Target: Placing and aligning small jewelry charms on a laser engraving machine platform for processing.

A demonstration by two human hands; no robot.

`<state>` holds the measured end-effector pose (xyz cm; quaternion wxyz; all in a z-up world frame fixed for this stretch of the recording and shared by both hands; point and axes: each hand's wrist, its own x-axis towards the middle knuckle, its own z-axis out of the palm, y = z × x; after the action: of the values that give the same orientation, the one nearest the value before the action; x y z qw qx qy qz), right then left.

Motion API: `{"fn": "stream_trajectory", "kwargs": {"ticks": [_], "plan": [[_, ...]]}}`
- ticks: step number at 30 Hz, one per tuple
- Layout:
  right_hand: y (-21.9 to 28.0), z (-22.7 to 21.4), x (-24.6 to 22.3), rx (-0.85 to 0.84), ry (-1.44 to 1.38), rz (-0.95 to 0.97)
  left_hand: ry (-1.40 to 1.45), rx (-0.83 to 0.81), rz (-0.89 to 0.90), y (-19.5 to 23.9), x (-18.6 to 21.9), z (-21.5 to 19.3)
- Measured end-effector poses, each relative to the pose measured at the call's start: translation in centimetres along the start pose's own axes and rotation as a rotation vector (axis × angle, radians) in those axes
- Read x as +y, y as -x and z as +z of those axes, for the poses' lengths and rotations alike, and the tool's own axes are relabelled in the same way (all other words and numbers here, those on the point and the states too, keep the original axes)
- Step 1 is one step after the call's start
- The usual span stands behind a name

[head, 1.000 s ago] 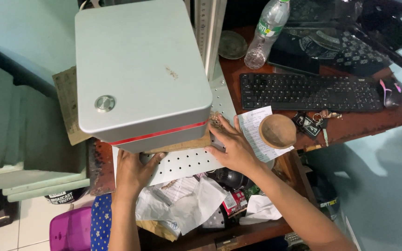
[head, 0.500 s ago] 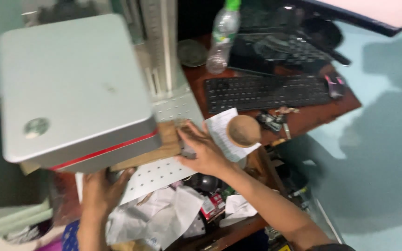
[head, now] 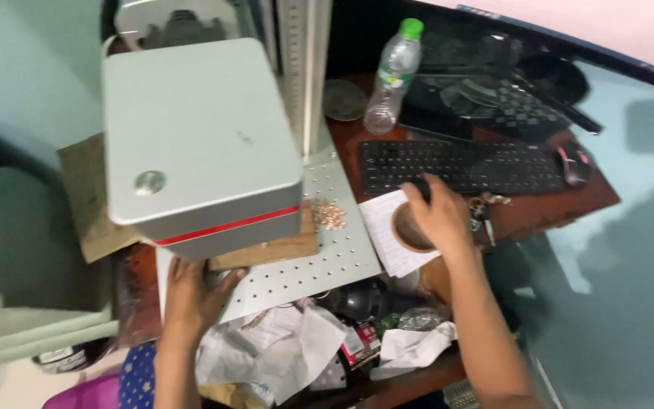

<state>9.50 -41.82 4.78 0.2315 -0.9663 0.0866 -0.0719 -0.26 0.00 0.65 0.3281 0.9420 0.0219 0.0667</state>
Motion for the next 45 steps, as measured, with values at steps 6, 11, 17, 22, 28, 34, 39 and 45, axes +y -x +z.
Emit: {"fn": "stream_trajectory", "kwargs": {"ticks": [6,11,17,22,28,34,39,45], "plan": [[0.4,-1.4,-1.4,-0.149,0.077,0.095,0.0,-0.032,-0.035,0.3,-0.1,-0.1],[0.7,-1.7,-1.4,-0.08,-0.009,0.091,0.014,-0.024,-0.046,0.4,0.1,-0.3],[1.1,-2.2,-2.0,-0.061,-0.048,0.088,0.01,-0.009,-0.013,0.4,-0.1,-0.1],[1.2,-1.6,-1.8,-0.029,-0.057,0.028,0.016,-0.019,-0.035,0.3,0.3,-0.4],[4.6,1.2,-7.4,0.06,-0.207,-0.302,0.005,-0.06,-0.118,0.5,0.0,-0.2],[5.4,5.7,-14.7,-0.137,-0.382,-0.982,0.079,0.03,0.038,0.8,1.4,-1.2],[4.6,4.5,-18.5,-0.595,-0.302,-0.612,0.115,-0.008,-0.014,0.8,1.4,-1.3],[4.5,6.0,-17.7,-0.469,-0.152,-0.82,0.136,0.012,0.027,0.9,2.3,-1.9]]}}
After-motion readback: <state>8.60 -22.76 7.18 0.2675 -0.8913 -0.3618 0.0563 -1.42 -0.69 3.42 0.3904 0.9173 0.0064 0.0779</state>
